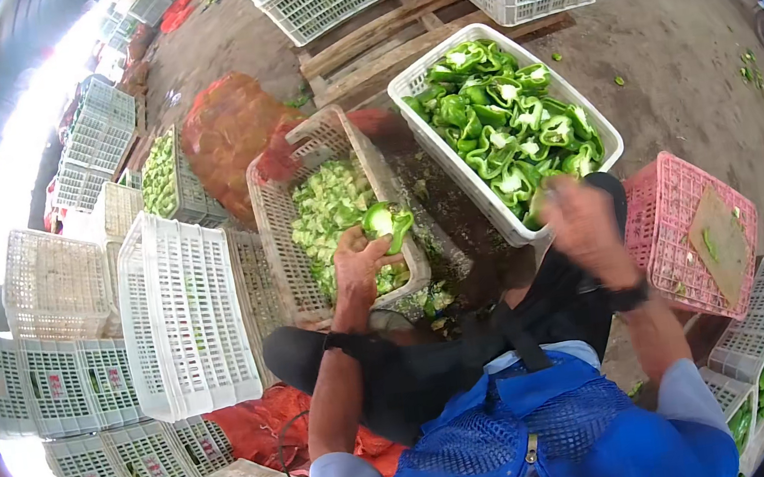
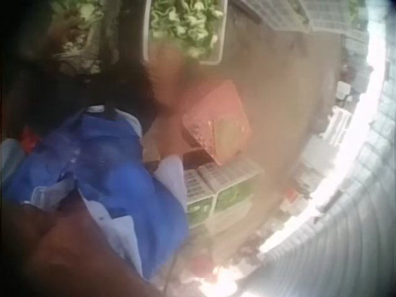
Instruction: The person is chopping green bell peppers using a cleaver in an agricultural processing facility.
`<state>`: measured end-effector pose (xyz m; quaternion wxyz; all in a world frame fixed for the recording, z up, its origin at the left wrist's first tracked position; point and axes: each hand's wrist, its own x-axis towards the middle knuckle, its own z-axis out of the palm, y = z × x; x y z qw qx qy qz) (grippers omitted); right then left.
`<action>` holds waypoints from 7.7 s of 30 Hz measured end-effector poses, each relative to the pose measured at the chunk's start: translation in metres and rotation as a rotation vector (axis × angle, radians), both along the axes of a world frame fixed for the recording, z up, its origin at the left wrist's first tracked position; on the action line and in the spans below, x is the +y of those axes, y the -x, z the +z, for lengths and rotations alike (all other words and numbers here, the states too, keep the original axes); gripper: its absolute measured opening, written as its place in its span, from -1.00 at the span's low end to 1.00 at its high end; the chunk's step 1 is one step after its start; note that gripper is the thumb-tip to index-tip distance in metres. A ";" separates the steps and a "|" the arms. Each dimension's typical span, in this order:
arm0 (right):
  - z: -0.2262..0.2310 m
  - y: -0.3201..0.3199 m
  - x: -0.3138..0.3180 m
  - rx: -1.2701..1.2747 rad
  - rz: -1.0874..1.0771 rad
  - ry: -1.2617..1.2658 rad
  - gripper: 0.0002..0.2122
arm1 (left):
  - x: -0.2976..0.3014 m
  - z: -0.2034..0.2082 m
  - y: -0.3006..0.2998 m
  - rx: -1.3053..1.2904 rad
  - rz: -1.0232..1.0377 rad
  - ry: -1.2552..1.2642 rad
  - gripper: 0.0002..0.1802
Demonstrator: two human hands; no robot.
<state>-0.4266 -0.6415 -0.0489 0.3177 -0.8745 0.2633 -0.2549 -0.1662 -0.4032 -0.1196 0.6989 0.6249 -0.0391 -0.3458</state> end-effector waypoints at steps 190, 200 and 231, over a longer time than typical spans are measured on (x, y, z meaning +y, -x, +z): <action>-0.053 -0.174 0.120 -0.285 0.520 -0.046 -0.77 | 0.026 0.028 0.001 0.255 -0.182 0.157 -0.35; -0.032 -0.160 0.110 -0.147 0.483 -0.661 -0.81 | 0.030 -0.006 -0.002 -0.525 -0.267 -0.037 -0.52; -0.045 -0.168 0.122 -0.204 0.485 0.015 -0.91 | 0.023 0.027 0.003 -0.099 -0.052 0.076 -0.41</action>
